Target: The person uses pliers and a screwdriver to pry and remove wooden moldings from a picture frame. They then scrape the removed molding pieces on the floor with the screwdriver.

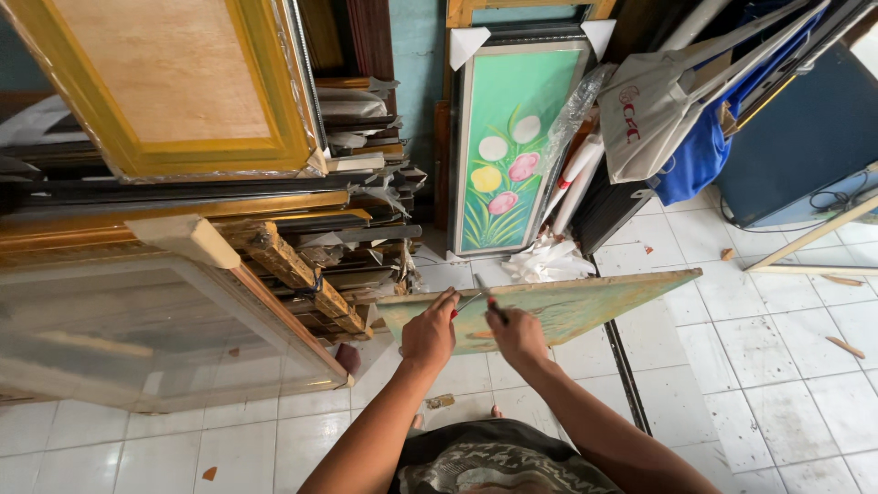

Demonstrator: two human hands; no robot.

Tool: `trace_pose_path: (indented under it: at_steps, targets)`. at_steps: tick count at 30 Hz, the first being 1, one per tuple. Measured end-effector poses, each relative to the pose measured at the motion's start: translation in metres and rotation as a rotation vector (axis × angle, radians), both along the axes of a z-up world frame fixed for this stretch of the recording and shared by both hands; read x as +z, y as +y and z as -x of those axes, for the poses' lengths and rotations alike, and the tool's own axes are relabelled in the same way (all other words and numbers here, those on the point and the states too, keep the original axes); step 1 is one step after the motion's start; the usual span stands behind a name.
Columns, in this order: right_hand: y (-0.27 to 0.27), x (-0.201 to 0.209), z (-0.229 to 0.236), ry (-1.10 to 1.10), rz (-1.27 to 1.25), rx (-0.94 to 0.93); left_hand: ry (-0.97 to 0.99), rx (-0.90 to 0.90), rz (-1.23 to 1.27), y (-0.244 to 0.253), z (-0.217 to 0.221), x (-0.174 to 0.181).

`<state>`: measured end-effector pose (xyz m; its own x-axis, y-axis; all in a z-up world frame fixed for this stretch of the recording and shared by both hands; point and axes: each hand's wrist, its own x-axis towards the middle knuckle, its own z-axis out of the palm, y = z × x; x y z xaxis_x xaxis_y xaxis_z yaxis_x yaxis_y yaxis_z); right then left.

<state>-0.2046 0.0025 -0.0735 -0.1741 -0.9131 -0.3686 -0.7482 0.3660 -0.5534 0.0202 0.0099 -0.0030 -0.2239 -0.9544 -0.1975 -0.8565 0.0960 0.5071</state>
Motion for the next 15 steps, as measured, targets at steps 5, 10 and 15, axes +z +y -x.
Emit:
trace_pose_path:
  at_steps: [5, 10, 15]
  targets:
    - [0.027, 0.012, -0.005, -0.454, 0.050, -0.155, 0.003, 0.016, 0.013, -0.002, -0.001, -0.013]
    - [0.037, 0.060, 0.005, -1.320, -0.321, -0.572, 0.007, 0.012, 0.014, -0.003, 0.001, -0.015]
    - [0.022, 0.066, 0.016, -1.603, -0.407, -0.597, 0.016, 0.026, -0.006, 0.003, 0.001, -0.004]
